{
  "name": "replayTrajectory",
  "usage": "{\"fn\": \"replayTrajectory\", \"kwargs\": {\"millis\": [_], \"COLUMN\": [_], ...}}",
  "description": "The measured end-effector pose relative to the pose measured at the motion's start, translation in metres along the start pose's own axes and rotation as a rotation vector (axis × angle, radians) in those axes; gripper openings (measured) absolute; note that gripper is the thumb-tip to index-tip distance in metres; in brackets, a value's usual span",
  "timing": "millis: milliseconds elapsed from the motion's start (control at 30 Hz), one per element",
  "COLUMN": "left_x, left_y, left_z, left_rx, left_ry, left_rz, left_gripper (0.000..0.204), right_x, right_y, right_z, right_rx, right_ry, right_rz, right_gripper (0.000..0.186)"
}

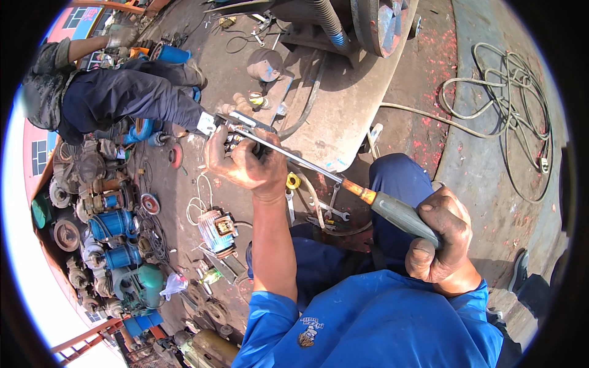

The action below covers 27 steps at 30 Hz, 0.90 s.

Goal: The person is repairing an electrical component, likely a starter solenoid. They use pliers to strip the insulation from wires and a screwdriver to tighten connections on the component.

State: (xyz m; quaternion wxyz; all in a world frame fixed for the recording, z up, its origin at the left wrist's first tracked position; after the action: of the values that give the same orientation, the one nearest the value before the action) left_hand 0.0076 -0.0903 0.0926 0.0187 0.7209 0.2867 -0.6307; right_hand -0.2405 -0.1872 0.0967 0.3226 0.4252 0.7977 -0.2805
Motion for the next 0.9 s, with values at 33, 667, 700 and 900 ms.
{"fn": "replayTrajectory", "kwargs": {"millis": [33, 667, 700, 900], "left_x": [0.001, 0.004, 0.003, 0.008], "left_y": [0.0, 0.003, 0.001, -0.001], "left_z": [-0.001, -0.006, -0.007, -0.012], "left_rx": [-0.001, 0.045, 0.067, 0.108], "left_ry": [-0.002, -0.032, -0.051, -0.116], "left_rz": [0.002, 0.007, 0.01, 0.015], "left_gripper": [0.025, 0.023, 0.022, 0.015], "right_x": [-0.001, 0.003, 0.003, 0.004], "right_y": [0.003, 0.003, 0.003, 0.005], "right_z": [-0.004, -0.002, -0.002, -0.002], "right_rx": [0.011, -0.025, -0.026, -0.025], "right_ry": [-0.03, -0.003, -0.008, 0.001], "right_rz": [-0.054, -0.002, 0.004, -0.023], "right_gripper": [0.031, 0.035, 0.035, 0.037]}}
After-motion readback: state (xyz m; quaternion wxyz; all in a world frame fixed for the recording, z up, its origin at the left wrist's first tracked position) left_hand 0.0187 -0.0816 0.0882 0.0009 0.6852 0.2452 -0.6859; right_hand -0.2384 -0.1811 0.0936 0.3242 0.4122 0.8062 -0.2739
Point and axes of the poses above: each hand's wrist, its own x-axis away from the middle knuckle, its own y-axis out of the palm, z = x × y, the point moved 8 cm from there along -x, towards the middle knuckle, and after that the axes turned 1 degree about -x, right-handed, at the moved point
